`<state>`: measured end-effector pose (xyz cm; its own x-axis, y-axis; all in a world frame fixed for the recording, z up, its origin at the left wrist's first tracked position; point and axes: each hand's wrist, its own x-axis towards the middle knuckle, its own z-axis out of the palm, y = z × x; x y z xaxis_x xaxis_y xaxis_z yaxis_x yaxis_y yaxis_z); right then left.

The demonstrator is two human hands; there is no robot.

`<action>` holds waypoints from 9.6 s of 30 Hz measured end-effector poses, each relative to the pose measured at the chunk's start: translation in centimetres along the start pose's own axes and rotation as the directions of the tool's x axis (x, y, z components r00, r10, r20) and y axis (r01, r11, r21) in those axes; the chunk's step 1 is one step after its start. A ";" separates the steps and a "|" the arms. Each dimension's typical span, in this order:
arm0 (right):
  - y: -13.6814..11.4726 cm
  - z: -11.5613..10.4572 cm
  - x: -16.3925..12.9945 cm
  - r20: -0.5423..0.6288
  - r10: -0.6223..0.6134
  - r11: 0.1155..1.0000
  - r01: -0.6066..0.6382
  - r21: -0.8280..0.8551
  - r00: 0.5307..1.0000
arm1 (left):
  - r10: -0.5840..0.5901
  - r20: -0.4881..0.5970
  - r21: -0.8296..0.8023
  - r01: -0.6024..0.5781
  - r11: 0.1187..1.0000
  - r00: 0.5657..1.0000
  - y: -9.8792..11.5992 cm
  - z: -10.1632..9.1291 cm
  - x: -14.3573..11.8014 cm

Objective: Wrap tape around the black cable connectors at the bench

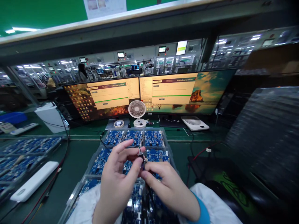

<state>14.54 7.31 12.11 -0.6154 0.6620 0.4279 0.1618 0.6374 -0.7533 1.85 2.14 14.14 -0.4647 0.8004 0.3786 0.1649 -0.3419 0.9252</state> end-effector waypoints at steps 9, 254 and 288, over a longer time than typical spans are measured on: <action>-0.3 -0.1 -0.4 0.232 0.145 0.900 -0.225 0.373 0.962 | -0.189 0.093 -0.221 0.206 0.953 0.978 0.5 -0.5 0.6; -0.4 -0.2 -0.6 -0.046 0.231 0.908 -0.198 0.370 0.972 | -0.193 -0.071 -0.393 0.151 0.907 0.979 0.0 -2.0 3.2; 0.4 1.1 -0.3 -0.467 -0.352 0.930 0.246 -0.273 0.811 | 0.013 0.015 0.000 -0.013 1.000 1.000 -1.3 -0.9 1.1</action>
<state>13.94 6.89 11.15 -0.1963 0.4970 0.8453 0.2094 0.8634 -0.4590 0.33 3.02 13.31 -0.4496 0.8030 0.3911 0.1708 -0.3524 0.9201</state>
